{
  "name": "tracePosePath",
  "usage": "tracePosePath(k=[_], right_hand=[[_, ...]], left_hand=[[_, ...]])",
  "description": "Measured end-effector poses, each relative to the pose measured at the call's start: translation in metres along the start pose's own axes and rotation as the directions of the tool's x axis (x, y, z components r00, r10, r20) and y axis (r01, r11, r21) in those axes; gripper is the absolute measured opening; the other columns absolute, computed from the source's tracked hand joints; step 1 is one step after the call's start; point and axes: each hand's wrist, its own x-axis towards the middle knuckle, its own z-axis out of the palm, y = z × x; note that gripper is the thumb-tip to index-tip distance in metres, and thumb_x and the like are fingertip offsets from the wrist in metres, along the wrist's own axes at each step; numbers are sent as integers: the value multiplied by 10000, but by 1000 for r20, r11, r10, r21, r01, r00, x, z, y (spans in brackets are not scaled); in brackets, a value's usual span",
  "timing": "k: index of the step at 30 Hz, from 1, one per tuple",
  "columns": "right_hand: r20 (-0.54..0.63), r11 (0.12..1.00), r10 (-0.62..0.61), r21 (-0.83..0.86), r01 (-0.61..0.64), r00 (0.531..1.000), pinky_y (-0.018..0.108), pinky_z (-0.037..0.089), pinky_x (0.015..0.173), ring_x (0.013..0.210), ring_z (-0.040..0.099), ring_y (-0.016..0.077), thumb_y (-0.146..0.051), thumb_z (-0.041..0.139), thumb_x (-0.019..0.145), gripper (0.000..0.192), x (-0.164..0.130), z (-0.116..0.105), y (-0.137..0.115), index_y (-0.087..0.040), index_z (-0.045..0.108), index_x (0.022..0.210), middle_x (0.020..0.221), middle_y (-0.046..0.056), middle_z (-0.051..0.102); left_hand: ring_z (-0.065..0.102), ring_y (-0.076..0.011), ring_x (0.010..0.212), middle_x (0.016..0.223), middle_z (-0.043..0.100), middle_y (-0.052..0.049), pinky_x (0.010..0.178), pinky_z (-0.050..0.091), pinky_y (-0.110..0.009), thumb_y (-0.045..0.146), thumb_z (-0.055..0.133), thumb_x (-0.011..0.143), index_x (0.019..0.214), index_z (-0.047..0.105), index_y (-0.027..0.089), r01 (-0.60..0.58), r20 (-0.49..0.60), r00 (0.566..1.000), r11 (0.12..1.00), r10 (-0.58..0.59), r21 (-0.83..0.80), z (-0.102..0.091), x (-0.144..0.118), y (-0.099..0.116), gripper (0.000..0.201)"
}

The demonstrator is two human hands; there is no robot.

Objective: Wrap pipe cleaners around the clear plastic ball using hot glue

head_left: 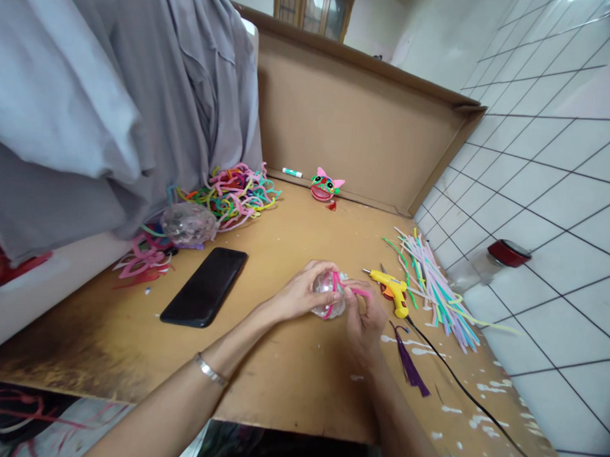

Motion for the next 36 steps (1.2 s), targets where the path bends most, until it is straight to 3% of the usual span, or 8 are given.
tracePosePath(k=[3, 7, 10, 16, 27, 36], right_hand=[[-5, 1000, 0, 2, 0, 1000, 332, 550, 777, 842, 678, 174, -183, 502, 956, 109, 0, 0, 0, -227, 600, 934, 875, 32, 699], [-5, 1000, 11, 1, -11, 1000, 316, 543, 783, 841, 678, 164, -169, 505, 952, 119, -1, 0, 0, -231, 601, 921, 884, 22, 701], [2, 1000, 22, 0, -22, 1000, 309, 539, 782, 840, 677, 160, -167, 506, 954, 117, 0, 0, 0, -230, 603, 936, 890, 20, 704], [-4, 1000, 19, 6, -19, 1000, 314, 545, 779, 846, 678, 164, -176, 513, 952, 110, 0, 0, 0, -232, 606, 934, 897, 25, 707], [-3, 998, 50, 43, -50, 999, 313, 559, 793, 859, 688, 168, -194, 492, 957, 138, 2, 1, -3, -222, 627, 947, 894, 38, 715], [40, 999, 33, -8, -32, 999, 338, 564, 805, 884, 688, 188, -178, 495, 926, 168, 2, 1, 3, -212, 637, 1010, 936, 64, 717]], left_hand=[[549, -265, 1196, 1249, 564, -95, 1052, 442, -430, 439, 739, 778, 1234, 552, 222, 5, 13, 1000, 1000, -5, 11, 0, 0, 1, 539], [545, -296, 1195, 1284, 520, -114, 1044, 455, -457, 373, 876, 578, 1262, 511, 210, 26, 39, 999, 999, -28, 33, 0, 0, 3, 793], [555, -298, 1180, 1273, 518, -115, 1031, 470, -449, 305, 893, 505, 1271, 492, 206, -2, 31, 1000, 998, 0, 66, 2, 0, 2, 870], [579, -304, 1177, 1256, 539, -121, 1043, 473, -449, 236, 808, 546, 1264, 499, 194, -63, -11, 998, 992, 65, 108, 7, 0, -3, 783], [585, -285, 1147, 1220, 560, -104, 1029, 471, -449, 208, 786, 559, 1227, 501, 204, -72, -36, 996, 989, 77, 128, 6, 0, 0, 726], [595, -289, 1152, 1222, 580, -92, 1028, 470, -466, 191, 788, 572, 1220, 496, 222, -3, -7, 1000, 997, 3, 72, 4, -1, 2, 711]])
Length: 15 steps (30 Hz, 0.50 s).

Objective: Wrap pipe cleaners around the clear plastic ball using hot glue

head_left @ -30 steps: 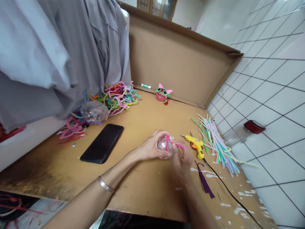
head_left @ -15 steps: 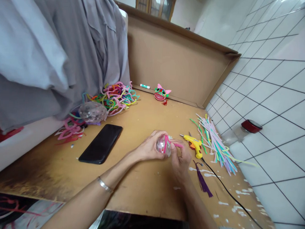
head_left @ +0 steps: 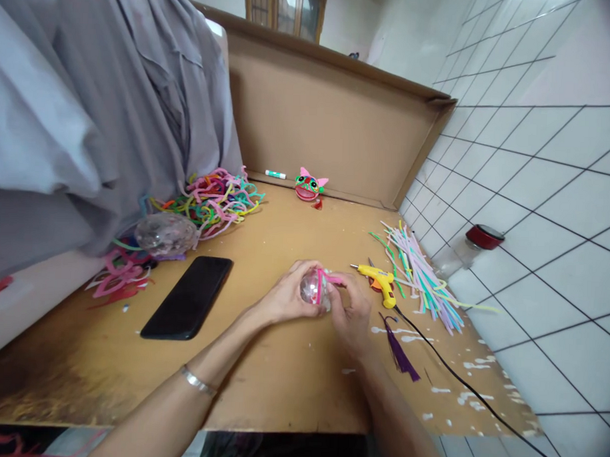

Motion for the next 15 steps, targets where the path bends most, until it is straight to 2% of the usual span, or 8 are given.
tracePosePath(k=[4, 9, 15], right_hand=[[16, 1000, -14, -25, 14, 1000, 330, 562, 801, 865, 682, 182, -165, 485, 927, 199, 2, -1, 1, -218, 635, 1046, 940, 58, 709], [15, 997, -62, -35, 62, 998, 330, 554, 842, 944, 676, 183, -164, 498, 937, 198, 8, -7, 0, -229, 639, 1060, 996, 58, 710], [83, 993, -116, 14, 115, 990, 367, 552, 862, 935, 678, 187, -155, 490, 945, 189, 14, -13, 1, -239, 657, 970, 953, 47, 713]], left_hand=[[607, -276, 1115, 1202, 587, -83, 1003, 484, -455, 187, 784, 569, 1205, 507, 228, -2, 2, 1000, 1000, 2, 15, -1, 0, 2, 695], [590, -291, 1131, 1217, 574, -96, 1013, 475, -463, 208, 799, 546, 1218, 519, 209, -45, 11, 999, 997, 44, 58, -4, -1, 4, 729], [585, -292, 1133, 1216, 574, -88, 1015, 477, -445, 252, 808, 539, 1240, 518, 214, -43, 44, 998, 995, 39, 93, -6, -2, 8, 759]])
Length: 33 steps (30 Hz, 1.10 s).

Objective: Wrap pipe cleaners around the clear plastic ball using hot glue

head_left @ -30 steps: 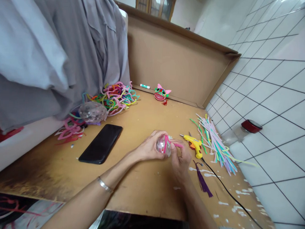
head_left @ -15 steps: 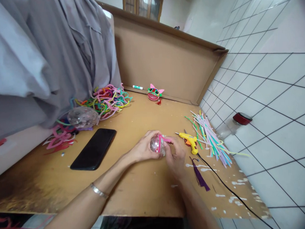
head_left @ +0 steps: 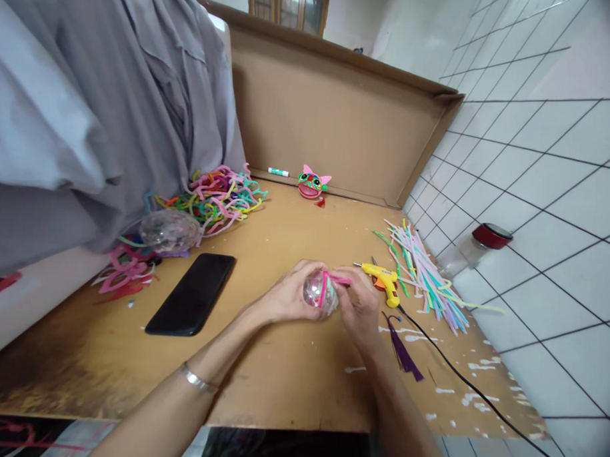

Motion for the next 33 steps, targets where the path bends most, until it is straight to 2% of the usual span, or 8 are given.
tracePosePath(k=[11, 14, 19, 26, 33], right_hand=[[-73, 1000, -15, 8, 16, 997, 344, 552, 782, 835, 691, 178, -120, 511, 909, 189, -4, 3, 1, -239, 655, 935, 866, 20, 729], [-121, 999, -16, -41, 11, 992, 346, 547, 775, 831, 674, 180, -137, 537, 912, 142, -4, 4, -2, -234, 638, 886, 847, 25, 703], [-201, 993, -19, -117, -4, 979, 324, 520, 695, 712, 629, 165, -154, 569, 906, 113, -5, 0, -8, -239, 635, 872, 754, 0, 655], [-280, 961, -194, -246, 125, 940, 340, 525, 641, 661, 630, 169, -110, 602, 870, 166, -6, -4, -21, -258, 606, 945, 745, 2, 669], [-275, 933, -254, -321, 160, 927, 308, 500, 608, 645, 596, 157, -78, 631, 844, 191, -5, -6, -24, -241, 578, 930, 720, 3, 639]], left_hand=[[596, -279, 1099, 1192, 582, -77, 992, 487, -424, 221, 819, 524, 1210, 537, 215, 13, 15, 1000, 1000, -12, -28, 3, -1, 3, 742], [596, -278, 1090, 1181, 585, -79, 977, 492, -424, 214, 814, 525, 1200, 537, 212, 22, 4, 1000, 999, -21, -28, 3, 0, 4, 730], [587, -297, 1118, 1208, 580, -103, 1006, 480, -460, 222, 828, 508, 1209, 533, 191, 52, -35, 998, 998, -53, -36, 4, 1, 2, 761], [594, -287, 1138, 1223, 570, -97, 1021, 481, -444, 213, 838, 520, 1224, 520, 214, 49, -55, 997, 996, -53, -69, 7, 2, -4, 773], [592, -293, 1164, 1248, 561, -106, 1035, 478, -444, 222, 825, 545, 1227, 517, 202, 76, -74, 994, 995, -81, -61, 6, 2, -3, 749]])
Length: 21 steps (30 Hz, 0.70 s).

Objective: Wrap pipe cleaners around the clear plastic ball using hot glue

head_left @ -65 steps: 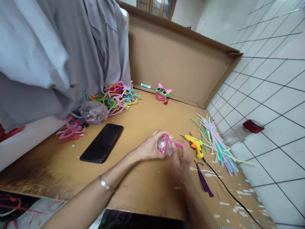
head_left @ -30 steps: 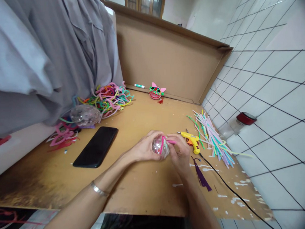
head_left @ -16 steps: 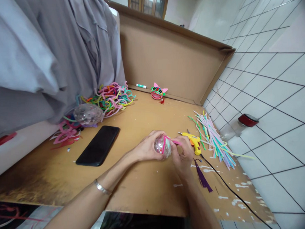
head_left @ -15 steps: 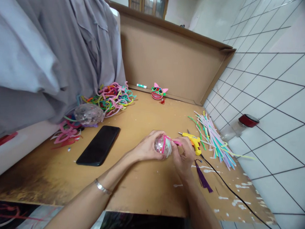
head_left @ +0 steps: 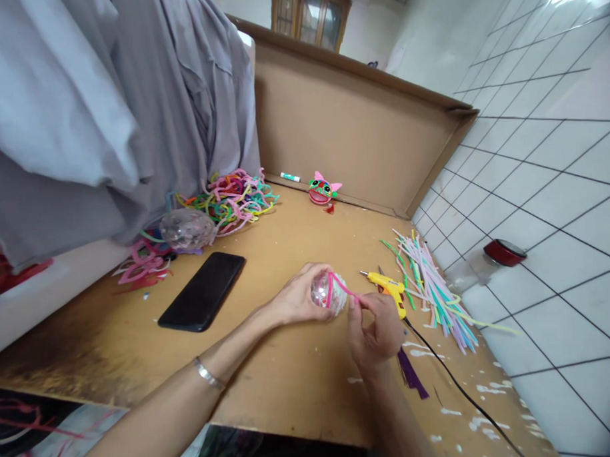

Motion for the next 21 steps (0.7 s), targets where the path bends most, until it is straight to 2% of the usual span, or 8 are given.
tracePosePath(k=[5, 10, 14, 21], right_hand=[[20, 1000, -12, -18, 13, 1000, 268, 391, 521, 560, 500, 130, -93, 581, 856, 153, 1, -2, -1, -233, 519, 845, 635, -28, 532], [31, 994, -39, -105, 42, 999, 298, 284, 489, 498, 387, 135, -91, 528, 845, 205, 2, -4, -2, -247, 431, 753, 566, -51, 401], [47, 990, -37, -137, 43, 998, 302, 279, 506, 495, 370, 135, -84, 525, 860, 239, -1, -4, -1, -246, 416, 721, 548, -55, 395], [47, 988, 54, -150, -46, 997, 269, 312, 539, 535, 412, 116, -131, 545, 920, 176, -13, -7, 3, -213, 505, 769, 611, -45, 462]], left_hand=[[591, -294, 1153, 1226, 568, -98, 1028, 475, -445, 226, 819, 540, 1224, 520, 212, -2, -12, 1000, 1000, 2, -5, 1, 0, -1, 746], [587, -299, 1145, 1228, 564, -107, 1027, 472, -442, 238, 822, 524, 1225, 523, 200, -3, -12, 1000, 1000, 4, 12, 2, 1, -2, 763], [586, -295, 1149, 1238, 562, -107, 1027, 476, -428, 233, 828, 520, 1232, 525, 189, -1, -15, 1000, 1000, 1, 9, 1, 1, -1, 776], [599, -287, 1129, 1228, 569, -94, 1015, 483, -426, 215, 849, 515, 1226, 525, 198, 8, 21, 1000, 1000, -9, 23, 1, 0, 1, 782]])
